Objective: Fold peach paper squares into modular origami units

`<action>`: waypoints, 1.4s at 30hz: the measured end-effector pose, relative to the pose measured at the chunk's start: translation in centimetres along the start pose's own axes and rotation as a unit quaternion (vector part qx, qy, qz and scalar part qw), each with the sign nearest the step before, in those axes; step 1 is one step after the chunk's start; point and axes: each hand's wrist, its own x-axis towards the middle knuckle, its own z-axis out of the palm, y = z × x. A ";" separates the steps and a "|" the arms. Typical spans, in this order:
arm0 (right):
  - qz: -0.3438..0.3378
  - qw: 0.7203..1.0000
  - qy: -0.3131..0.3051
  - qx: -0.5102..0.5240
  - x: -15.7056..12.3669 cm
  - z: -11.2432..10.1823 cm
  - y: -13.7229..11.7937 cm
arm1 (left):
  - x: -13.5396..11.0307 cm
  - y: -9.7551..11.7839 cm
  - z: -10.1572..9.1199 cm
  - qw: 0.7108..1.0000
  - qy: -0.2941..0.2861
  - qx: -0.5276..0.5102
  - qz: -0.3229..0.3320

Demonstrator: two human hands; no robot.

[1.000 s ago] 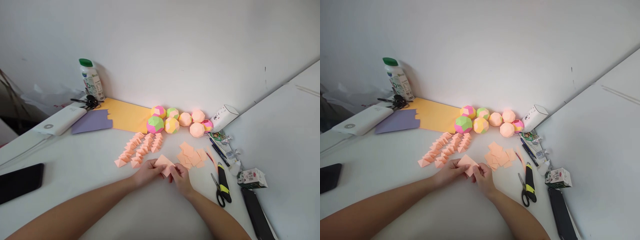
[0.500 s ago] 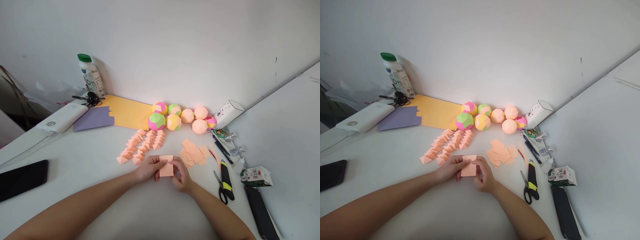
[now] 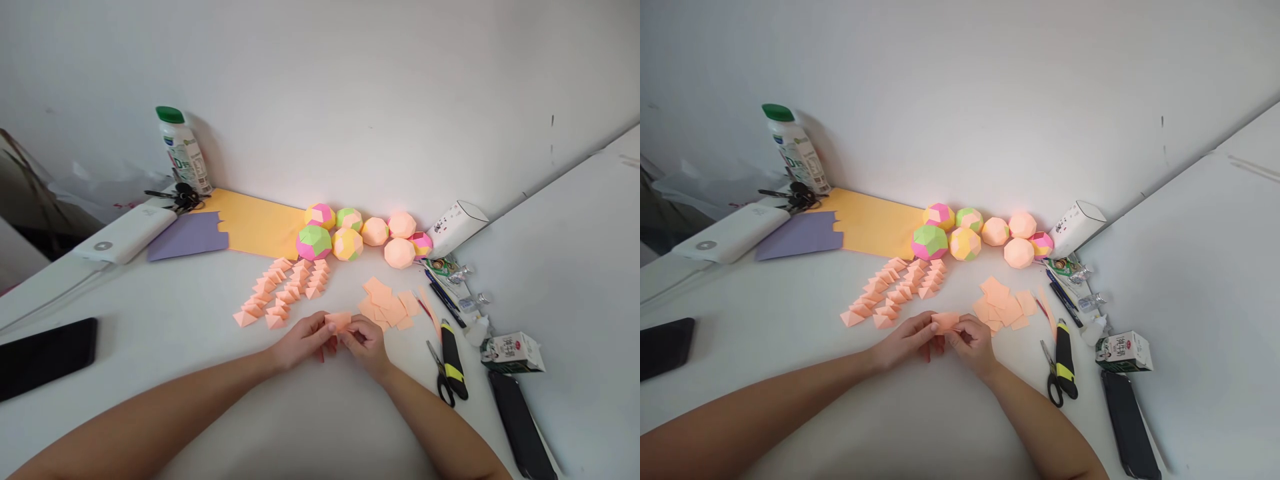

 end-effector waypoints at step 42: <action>0.186 0.954 -0.068 0.225 -0.2 0.0 1.1 | 0.6 -1.4 -0.1 0.999 -0.027 -0.009 0.017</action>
